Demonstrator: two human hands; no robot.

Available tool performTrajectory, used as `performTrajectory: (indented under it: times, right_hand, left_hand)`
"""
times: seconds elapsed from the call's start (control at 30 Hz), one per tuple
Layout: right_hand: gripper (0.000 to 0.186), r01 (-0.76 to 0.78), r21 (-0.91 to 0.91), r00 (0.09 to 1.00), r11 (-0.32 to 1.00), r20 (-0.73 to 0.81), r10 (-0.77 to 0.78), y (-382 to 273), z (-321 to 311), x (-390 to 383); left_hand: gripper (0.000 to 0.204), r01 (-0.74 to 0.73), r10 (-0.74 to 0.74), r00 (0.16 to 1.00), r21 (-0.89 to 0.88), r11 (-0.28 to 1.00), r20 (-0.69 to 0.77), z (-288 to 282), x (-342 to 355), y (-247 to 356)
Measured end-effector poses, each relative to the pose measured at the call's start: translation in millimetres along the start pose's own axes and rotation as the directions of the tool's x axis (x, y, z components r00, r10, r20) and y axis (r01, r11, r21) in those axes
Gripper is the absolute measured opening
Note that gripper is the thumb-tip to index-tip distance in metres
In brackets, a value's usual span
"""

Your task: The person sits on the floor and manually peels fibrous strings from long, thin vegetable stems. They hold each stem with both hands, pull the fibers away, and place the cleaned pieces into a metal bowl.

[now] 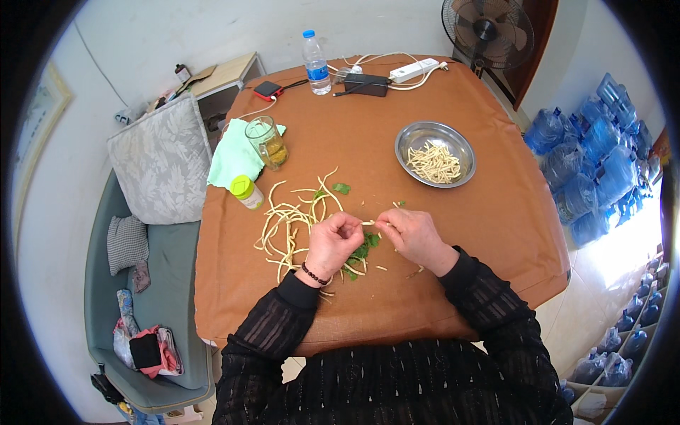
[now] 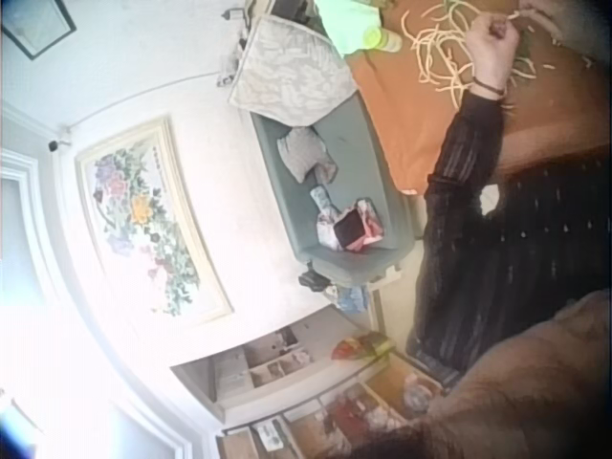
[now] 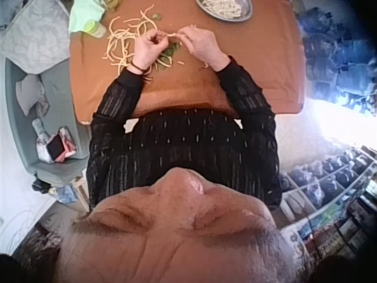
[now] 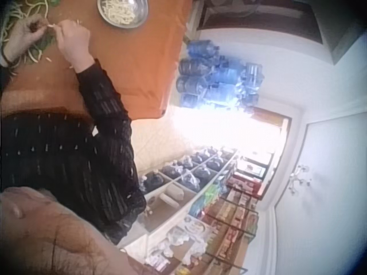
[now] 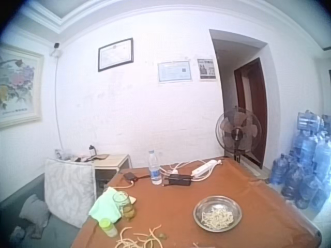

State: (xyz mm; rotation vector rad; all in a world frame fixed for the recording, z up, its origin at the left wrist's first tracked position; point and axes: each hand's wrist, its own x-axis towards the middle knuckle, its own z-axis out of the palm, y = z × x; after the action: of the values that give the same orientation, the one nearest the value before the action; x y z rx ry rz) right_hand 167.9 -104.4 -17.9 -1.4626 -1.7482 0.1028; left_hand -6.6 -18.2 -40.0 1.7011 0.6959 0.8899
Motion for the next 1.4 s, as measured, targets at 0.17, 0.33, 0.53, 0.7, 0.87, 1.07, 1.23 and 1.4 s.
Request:
performTrajectory:
  times: [0.17,0.33,0.53,0.7,0.87,1.07,1.23,1.4]
  right_hand:
    - [0.013,-0.013,0.07,1.0,0.997,0.008,0.013,0.6,3.9,-0.6]
    - [0.012,-0.177,0.288,0.984,0.941,0.056,0.168,-7.4,-1.4,1.7]
    - [0.016,0.075,0.118,0.997,0.99,0.022,-0.078,-3.3,-1.0,-2.3]
    - [0.02,-0.239,0.468,0.97,0.851,0.154,0.188,-1.3,-2.5,0.1]
    - [0.021,-0.58,0.814,0.786,-0.008,0.563,0.255,34.8,1.9,-4.2]
    - [0.019,-0.529,0.816,0.735,-0.232,0.578,0.355,26.4,-1.9,1.4]
    - [0.018,-0.447,0.867,0.798,-0.219,0.497,0.34,24.1,-5.0,4.6]
    - [0.019,-0.225,0.532,0.866,0.816,-0.275,0.418,34.4,-40.6,31.1]
  left_hand:
    - [0.006,0.108,-0.11,0.994,-0.131,0.986,-0.007,0.4,1.3,2.1]
    - [0.006,0.329,-0.272,0.944,-0.494,0.805,0.185,-10.7,4.4,11.3]
    - [0.006,0.125,-0.12,0.989,-0.06,0.99,0.088,-5.4,-0.6,8.7]
    - [0.003,0.199,-0.148,0.973,-0.318,0.927,0.177,-10.4,2.8,9.1]
    - [0.009,0.345,-0.192,0.936,-0.654,0.674,0.296,-19.1,10.5,11.5]
    - [0.012,0.079,-0.102,0.899,0.072,0.994,0.425,-3.8,-6.2,29.1]
    - [0.009,-0.129,0.073,0.939,0.147,0.981,0.336,-0.9,-7.9,16.3]
    - [0.014,-0.086,0.1,0.987,0.115,0.99,-0.124,-14.2,15.0,6.4]
